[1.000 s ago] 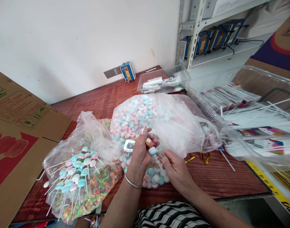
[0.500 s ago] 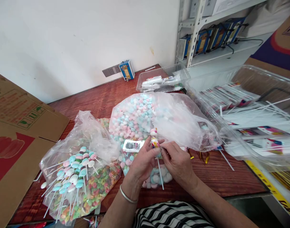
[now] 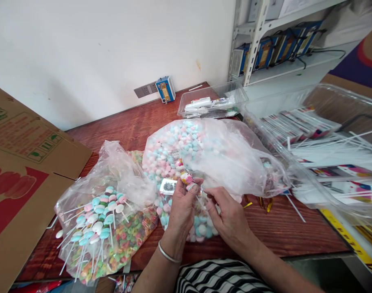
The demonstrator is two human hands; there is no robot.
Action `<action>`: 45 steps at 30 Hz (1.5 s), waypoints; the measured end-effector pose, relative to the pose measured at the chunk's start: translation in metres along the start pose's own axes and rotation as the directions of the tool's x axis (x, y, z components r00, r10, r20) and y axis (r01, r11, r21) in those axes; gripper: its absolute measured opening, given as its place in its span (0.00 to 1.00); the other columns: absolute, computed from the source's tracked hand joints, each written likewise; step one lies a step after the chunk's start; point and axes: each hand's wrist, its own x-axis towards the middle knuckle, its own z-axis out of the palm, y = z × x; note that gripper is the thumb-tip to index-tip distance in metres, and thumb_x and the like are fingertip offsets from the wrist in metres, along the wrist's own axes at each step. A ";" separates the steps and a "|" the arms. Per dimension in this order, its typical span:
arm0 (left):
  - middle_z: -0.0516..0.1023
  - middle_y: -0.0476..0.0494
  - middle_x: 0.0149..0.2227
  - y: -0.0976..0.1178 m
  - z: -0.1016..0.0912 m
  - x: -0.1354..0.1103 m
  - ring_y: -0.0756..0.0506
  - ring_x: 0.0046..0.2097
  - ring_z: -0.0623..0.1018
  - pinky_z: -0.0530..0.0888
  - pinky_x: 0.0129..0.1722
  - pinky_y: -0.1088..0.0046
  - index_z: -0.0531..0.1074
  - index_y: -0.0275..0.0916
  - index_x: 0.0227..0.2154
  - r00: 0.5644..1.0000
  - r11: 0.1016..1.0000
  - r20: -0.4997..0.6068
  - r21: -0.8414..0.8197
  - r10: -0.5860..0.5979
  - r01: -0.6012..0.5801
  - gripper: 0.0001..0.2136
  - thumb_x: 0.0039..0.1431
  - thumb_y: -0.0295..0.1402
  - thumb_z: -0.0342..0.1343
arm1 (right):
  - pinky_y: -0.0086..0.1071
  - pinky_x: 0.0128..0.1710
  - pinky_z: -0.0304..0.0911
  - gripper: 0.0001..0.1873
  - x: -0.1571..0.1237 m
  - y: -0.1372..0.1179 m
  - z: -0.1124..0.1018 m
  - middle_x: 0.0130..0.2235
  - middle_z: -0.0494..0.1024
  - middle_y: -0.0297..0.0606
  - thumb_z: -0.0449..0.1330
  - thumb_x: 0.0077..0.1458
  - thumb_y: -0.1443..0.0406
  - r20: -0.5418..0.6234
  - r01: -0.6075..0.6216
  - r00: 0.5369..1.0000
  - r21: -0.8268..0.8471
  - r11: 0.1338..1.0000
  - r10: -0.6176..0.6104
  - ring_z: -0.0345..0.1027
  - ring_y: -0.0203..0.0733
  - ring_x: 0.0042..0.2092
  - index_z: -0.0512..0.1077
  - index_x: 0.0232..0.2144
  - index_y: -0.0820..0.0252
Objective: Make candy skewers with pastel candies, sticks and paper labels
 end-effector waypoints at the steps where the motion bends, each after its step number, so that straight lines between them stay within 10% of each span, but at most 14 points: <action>1: 0.79 0.44 0.41 0.000 0.000 0.000 0.48 0.41 0.77 0.69 0.45 0.72 0.71 0.39 0.39 1.000 1.000 -0.016 -0.024 -0.012 0.012 0.13 0.50 0.29 0.64 | 0.34 0.35 0.66 0.13 -0.005 0.001 0.002 0.37 0.76 0.42 0.52 0.62 0.66 0.009 -0.026 1.000 -0.048 0.998 0.027 0.72 0.44 0.36 0.67 0.48 0.61; 8: 0.76 0.40 0.48 0.005 0.005 0.007 0.42 0.49 0.77 0.72 0.49 0.64 0.70 0.39 0.42 0.997 0.964 -0.033 -0.258 -0.076 0.064 0.16 0.51 0.34 0.65 | 0.30 0.25 0.59 0.14 -0.019 0.014 0.009 0.27 0.77 0.37 0.45 0.66 0.66 0.076 0.053 0.996 -0.196 0.979 -0.039 0.72 0.41 0.26 0.70 0.40 0.63; 15: 0.66 0.56 0.22 0.020 0.002 0.031 0.56 0.20 0.67 0.73 0.28 0.76 0.72 0.37 0.38 0.984 0.933 -0.142 -0.355 -0.109 0.052 0.09 0.54 0.31 0.63 | 0.34 0.27 0.58 0.09 -0.023 0.017 0.012 0.25 0.78 0.40 0.52 0.64 0.69 -0.025 0.258 0.956 -0.398 0.880 -0.292 0.69 0.41 0.24 0.72 0.39 0.67; 19: 0.62 0.58 0.20 0.018 0.000 0.029 0.57 0.19 0.64 0.74 0.30 0.75 0.72 0.35 0.41 0.994 0.907 0.014 -0.409 -0.106 0.102 0.13 0.57 0.38 0.61 | 0.30 0.22 0.57 0.14 -0.024 0.013 0.009 0.22 0.74 0.36 0.48 0.66 0.63 0.084 -0.066 0.995 0.069 0.995 0.060 0.66 0.37 0.22 0.70 0.32 0.60; 22: 0.59 0.59 0.19 0.013 -0.006 0.027 0.57 0.20 0.62 0.73 0.31 0.76 0.73 0.34 0.42 0.984 0.872 0.171 -0.472 -0.058 0.133 0.17 0.57 0.43 0.59 | 0.25 0.13 0.45 0.17 -0.022 0.007 0.005 0.14 0.64 0.25 0.48 0.65 0.54 0.412 -0.567 0.823 0.542 0.620 0.391 0.51 0.30 0.13 0.66 0.29 0.58; 26: 0.59 0.59 0.19 0.004 -0.008 0.026 0.57 0.20 0.61 0.73 0.33 0.76 0.73 0.36 0.40 0.967 0.862 0.251 -0.481 -0.035 0.157 0.18 0.56 0.46 0.59 | 0.23 0.11 0.40 0.17 -0.016 0.000 0.004 0.11 0.54 0.18 0.56 0.58 0.51 0.654 -0.734 0.644 0.675 0.079 0.396 0.36 0.26 0.10 0.67 0.30 0.59; 28: 0.60 0.59 0.19 0.000 -0.005 0.025 0.57 0.19 0.62 0.74 0.35 0.74 0.73 0.36 0.39 0.971 0.870 0.233 -0.468 -0.050 0.157 0.17 0.57 0.46 0.58 | 0.24 0.11 0.40 0.17 -0.014 -0.001 0.004 0.11 0.52 0.18 0.56 0.57 0.51 0.637 -0.728 0.653 0.677 0.109 0.409 0.35 0.26 0.11 0.67 0.28 0.59; 34: 0.71 0.52 0.25 0.001 0.004 0.026 0.52 0.28 0.74 0.75 0.39 0.70 0.73 0.36 0.39 0.992 0.918 0.016 -0.379 -0.122 0.119 0.16 0.54 0.42 0.62 | 0.29 0.26 0.55 0.13 -0.015 0.004 0.008 0.24 0.69 0.34 0.56 0.57 0.56 0.154 -0.383 0.924 0.390 0.837 0.351 0.60 0.36 0.26 0.71 0.27 0.59; 37: 0.74 0.51 0.31 0.008 0.002 0.030 0.52 0.32 0.76 0.75 0.42 0.70 0.73 0.38 0.41 0.997 0.897 -0.030 -0.438 -0.076 0.055 0.13 0.55 0.37 0.62 | 0.28 0.23 0.53 0.16 -0.014 0.004 0.009 0.22 0.67 0.31 0.55 0.58 0.53 0.231 -0.467 0.883 0.517 0.717 0.409 0.57 0.34 0.23 0.71 0.28 0.59; 40: 0.71 0.53 0.28 0.015 0.000 0.031 0.55 0.30 0.74 0.75 0.41 0.74 0.73 0.38 0.41 0.997 0.864 0.056 -0.500 -0.044 0.067 0.10 0.57 0.33 0.61 | 0.26 0.15 0.44 0.20 -0.013 0.002 0.011 0.15 0.50 0.20 0.53 0.58 0.48 0.554 -0.680 0.708 0.701 0.214 0.437 0.38 0.28 0.15 0.66 0.27 0.57; 42: 0.69 0.54 0.27 0.016 0.001 0.029 0.56 0.28 0.72 0.74 0.38 0.76 0.73 0.39 0.40 0.994 0.857 0.102 -0.507 -0.049 0.094 0.09 0.56 0.33 0.61 | 0.25 0.14 0.41 0.20 -0.012 0.000 0.012 0.15 0.45 0.17 0.52 0.59 0.48 0.673 -0.728 0.647 0.685 0.029 0.358 0.31 0.27 0.14 0.66 0.29 0.57; 45: 0.67 0.56 0.24 0.015 0.007 0.027 0.56 0.25 0.70 0.73 0.37 0.76 0.73 0.39 0.37 0.993 0.884 0.100 -0.457 -0.060 0.100 0.08 0.54 0.31 0.63 | 0.26 0.16 0.45 0.16 -0.011 0.000 0.011 0.16 0.50 0.20 0.51 0.61 0.53 0.514 -0.641 0.761 0.690 0.336 0.396 0.39 0.29 0.15 0.65 0.28 0.58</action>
